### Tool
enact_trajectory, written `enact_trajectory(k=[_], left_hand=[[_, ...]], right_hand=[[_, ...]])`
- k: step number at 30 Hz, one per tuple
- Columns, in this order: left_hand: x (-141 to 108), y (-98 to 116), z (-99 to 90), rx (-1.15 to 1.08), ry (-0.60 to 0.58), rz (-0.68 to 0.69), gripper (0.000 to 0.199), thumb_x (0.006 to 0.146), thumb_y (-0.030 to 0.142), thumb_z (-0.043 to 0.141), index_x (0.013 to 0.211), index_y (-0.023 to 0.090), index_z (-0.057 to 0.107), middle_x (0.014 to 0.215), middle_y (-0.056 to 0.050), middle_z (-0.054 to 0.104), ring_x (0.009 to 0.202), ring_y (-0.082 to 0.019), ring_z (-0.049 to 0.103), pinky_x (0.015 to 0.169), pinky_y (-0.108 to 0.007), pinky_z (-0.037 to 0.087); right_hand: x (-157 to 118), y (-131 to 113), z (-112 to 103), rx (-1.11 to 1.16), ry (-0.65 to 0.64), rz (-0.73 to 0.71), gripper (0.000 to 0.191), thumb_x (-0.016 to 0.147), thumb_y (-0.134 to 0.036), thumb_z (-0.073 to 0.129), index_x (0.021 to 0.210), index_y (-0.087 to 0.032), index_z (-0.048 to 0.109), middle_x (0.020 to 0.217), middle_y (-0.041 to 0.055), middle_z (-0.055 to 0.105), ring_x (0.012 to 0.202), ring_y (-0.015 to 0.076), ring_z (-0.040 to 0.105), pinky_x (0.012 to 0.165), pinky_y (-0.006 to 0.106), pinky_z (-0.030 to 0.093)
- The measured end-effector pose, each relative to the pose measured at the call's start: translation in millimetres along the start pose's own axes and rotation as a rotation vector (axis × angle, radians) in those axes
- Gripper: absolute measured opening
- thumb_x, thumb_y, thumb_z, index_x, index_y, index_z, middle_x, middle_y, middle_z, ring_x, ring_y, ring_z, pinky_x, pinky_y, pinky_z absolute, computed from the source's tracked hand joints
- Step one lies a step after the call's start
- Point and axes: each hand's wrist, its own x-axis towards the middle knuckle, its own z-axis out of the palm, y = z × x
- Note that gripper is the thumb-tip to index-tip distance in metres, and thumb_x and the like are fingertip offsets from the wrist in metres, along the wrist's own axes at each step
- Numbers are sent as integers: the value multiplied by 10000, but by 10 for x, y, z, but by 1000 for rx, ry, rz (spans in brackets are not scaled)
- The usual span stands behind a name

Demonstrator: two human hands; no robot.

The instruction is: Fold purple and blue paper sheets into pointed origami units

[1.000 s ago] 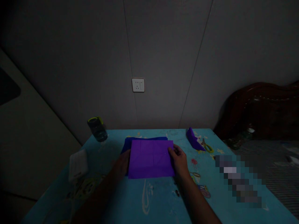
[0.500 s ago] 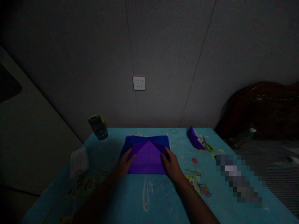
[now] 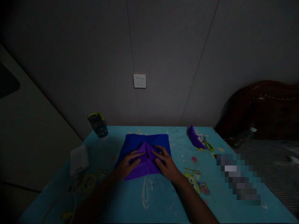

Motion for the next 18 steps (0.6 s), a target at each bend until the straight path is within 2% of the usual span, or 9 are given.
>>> enact_trajectory(k=[4,8,11,14,18], left_hand=[[85,-116,-1,85,74,49,272,813,300,659,1059,238,757,1215,-106,649,1156,-289,590,1040,-400,427],[117,-250,-13,230,113,138,252,827,257,638,1052,245,752,1237,-104,616,1100,-264,614,1021,-395,457],[109,-323,-10,370,86,205,279,848,218,608,1101,255,721,1276,-97,581,1097,-252,610,1015,-397,473],[100,-336,17,568,45,285,321,857,152,584,1150,242,684,1313,-97,553,1207,-260,537,1066,-420,433],[101,-320,88,842,-46,367,324,881,90,541,1144,229,668,1337,-91,555,1254,-246,490,1073,-430,423]], right_hand=[[23,19,61,-70,41,38,352,953,-386,514,1277,-310,628,1383,103,460,1207,271,511,1021,463,428],[31,96,163,-177,48,17,355,938,-352,543,1281,-306,625,1317,105,497,1155,265,547,1000,453,458],[29,141,217,-292,34,2,362,932,-333,546,1283,-292,624,1299,116,514,1133,276,559,974,462,479],[32,141,242,-434,8,-13,356,928,-307,551,1273,-269,631,1284,135,537,1126,290,556,947,480,485],[44,76,245,-601,-35,-52,289,922,-271,568,1185,-272,688,1314,143,540,1171,316,516,933,504,457]])
